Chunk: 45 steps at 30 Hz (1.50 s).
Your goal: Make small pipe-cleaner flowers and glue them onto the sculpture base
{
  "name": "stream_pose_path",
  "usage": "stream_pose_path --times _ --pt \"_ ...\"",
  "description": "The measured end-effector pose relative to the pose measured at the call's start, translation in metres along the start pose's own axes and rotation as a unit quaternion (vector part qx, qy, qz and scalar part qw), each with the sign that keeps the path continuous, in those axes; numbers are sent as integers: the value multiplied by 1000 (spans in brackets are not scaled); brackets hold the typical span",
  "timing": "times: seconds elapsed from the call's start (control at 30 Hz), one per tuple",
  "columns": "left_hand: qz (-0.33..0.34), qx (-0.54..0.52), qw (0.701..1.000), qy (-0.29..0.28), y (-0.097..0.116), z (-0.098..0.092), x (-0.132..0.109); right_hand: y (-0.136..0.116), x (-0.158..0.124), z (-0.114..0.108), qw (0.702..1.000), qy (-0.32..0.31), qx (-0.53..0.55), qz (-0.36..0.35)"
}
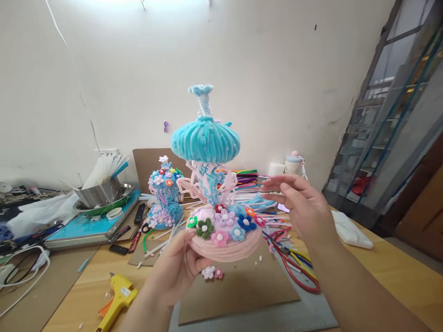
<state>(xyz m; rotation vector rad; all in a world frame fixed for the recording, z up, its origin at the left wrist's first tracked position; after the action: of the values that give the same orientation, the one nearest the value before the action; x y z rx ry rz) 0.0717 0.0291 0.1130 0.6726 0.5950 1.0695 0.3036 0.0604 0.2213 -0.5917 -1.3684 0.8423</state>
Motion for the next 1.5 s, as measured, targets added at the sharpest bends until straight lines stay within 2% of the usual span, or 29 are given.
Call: stream_pose_path --times 0.1,0.2,0.33,0.47,0.57,0.63,0.7,0.8,0.83,0.9,1.0,1.1,1.3,1.4,1.5 --pt "8 -3 1000 8 5 4 0 -19 18 35 994 -90 63 18" --pt "14 -5 1000 10 6 10 5 -12 37 56 977 -118 162 69" --pt "36 -1 999 12 5 19 15 11 57 70 951 -122 244 142" --pt "61 0 998 8 6 24 25 20 63 82 924 -147 309 169" --pt "73 -3 997 9 6 23 29 29 62 80 913 -126 342 183" --pt "73 -2 997 9 4 19 33 41 60 72 920 -97 331 185" --pt "72 3 997 13 2 11 39 54 59 52 944 -48 287 157" --pt "77 18 996 35 -3 -12 50 82 49 11 978 51 173 103" --pt "82 25 996 37 -4 -20 54 99 41 -1 977 88 153 122" --pt "81 42 995 29 -9 -34 63 136 23 -12 967 113 151 169" --pt "58 56 997 16 -22 -54 75 188 -6 -6 943 84 179 268" --pt "28 58 998 14 -36 -69 81 221 -34 13 910 29 226 347" --pt "-34 63 997 11 -56 -92 87 250 -66 32 862 -13 297 411" --pt "-49 74 996 4 -58 -101 90 261 -70 32 853 -15 317 415" --pt "-30 93 995 11 -51 -109 94 271 -70 30 850 -16 328 411"
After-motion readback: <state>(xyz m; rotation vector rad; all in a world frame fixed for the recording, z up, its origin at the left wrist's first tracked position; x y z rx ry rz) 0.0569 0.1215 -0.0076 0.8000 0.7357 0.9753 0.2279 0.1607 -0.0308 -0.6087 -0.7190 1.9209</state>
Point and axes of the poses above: each hand's wrist, its own x-axis towards the middle knuckle, its own z-axis out of the palm, y = z × x, the point moved 10 cm from there along x, towards the middle knuckle, and after that the axes turned 9 degrees about -y, right-handed, at the moved point
